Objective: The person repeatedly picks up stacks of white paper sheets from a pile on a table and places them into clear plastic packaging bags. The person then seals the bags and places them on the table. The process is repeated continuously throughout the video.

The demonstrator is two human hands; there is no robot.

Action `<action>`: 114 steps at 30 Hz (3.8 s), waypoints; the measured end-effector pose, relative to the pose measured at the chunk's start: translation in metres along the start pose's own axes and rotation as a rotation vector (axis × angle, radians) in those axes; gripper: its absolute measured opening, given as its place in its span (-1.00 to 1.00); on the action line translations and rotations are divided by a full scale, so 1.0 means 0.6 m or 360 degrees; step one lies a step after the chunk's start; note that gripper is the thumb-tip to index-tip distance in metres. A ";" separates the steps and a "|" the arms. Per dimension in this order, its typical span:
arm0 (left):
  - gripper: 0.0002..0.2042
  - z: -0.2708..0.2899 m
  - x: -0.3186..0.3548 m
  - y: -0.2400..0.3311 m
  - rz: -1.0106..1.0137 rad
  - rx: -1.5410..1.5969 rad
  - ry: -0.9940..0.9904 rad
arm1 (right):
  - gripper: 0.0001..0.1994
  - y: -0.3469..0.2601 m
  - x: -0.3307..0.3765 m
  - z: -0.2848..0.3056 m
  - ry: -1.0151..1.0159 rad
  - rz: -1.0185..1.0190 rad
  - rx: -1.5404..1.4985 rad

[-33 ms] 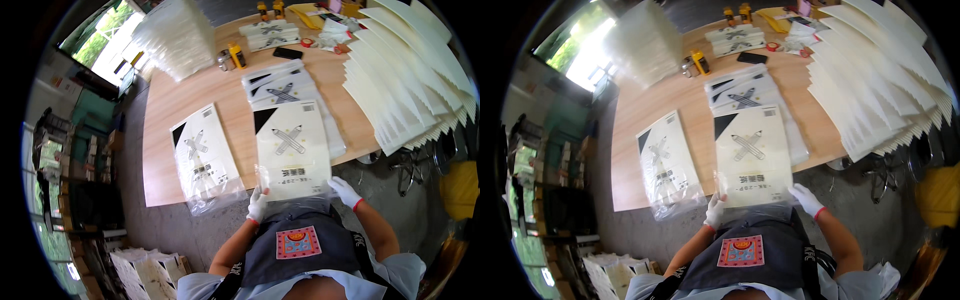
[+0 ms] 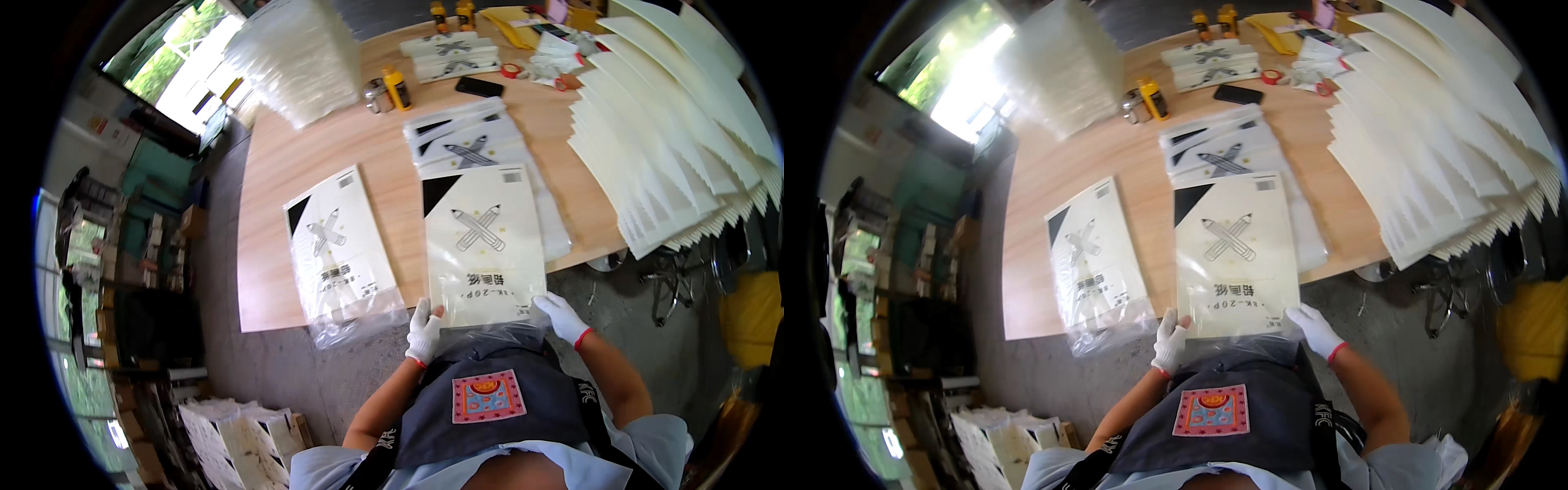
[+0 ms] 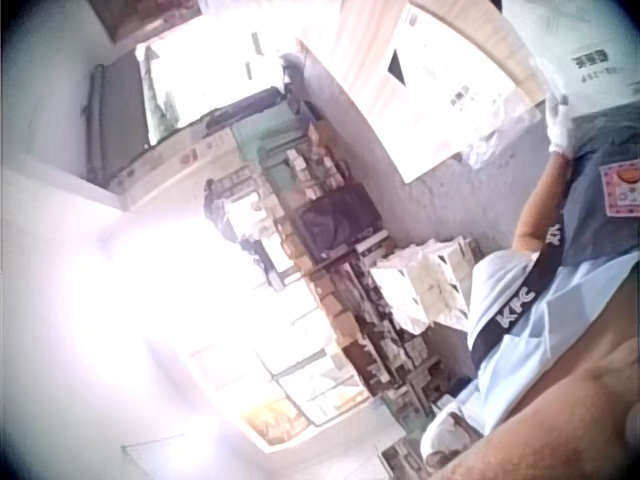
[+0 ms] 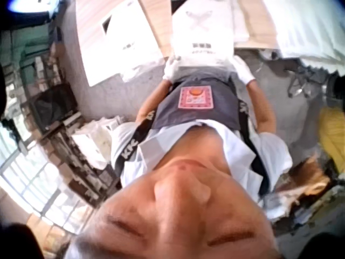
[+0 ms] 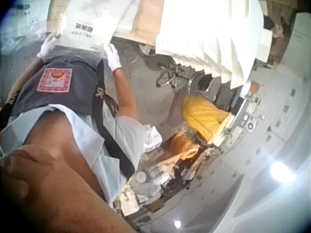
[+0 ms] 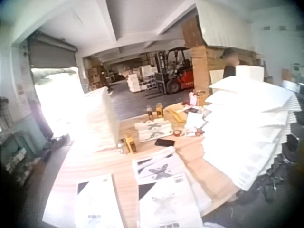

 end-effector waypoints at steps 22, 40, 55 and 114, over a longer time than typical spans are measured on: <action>-0.35 0.395 -0.169 0.152 -0.0008 -0.2106 0.0362 | -0.67 0.049 -0.056 -0.499 -0.0878 -0.0433 0.0363; -0.73 -0.400 -0.077 0.285 -0.1264 -0.1504 -0.0976 | -0.70 -0.006 0.027 -0.170 -0.0054 -0.0070 -0.0240; -0.75 -0.409 -0.079 0.291 -0.1284 -0.1462 -0.1060 | -0.71 -0.094 -0.016 -0.097 0.0056 0.0205 -0.0139; -0.79 -0.384 0.000 0.563 -0.0639 -0.0323 -0.1291 | -0.70 -0.395 -0.028 -0.157 0.0576 0.1294 0.1579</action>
Point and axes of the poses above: each hand's wrist, its own x-axis away from the middle knuckle, its own z-axis out of the back of the hand, y = z × x, the point moved 9 cm from there along -x, towards the middle knuckle, and after that the axes turned 11 degrees about y, right-handed, at the moved point
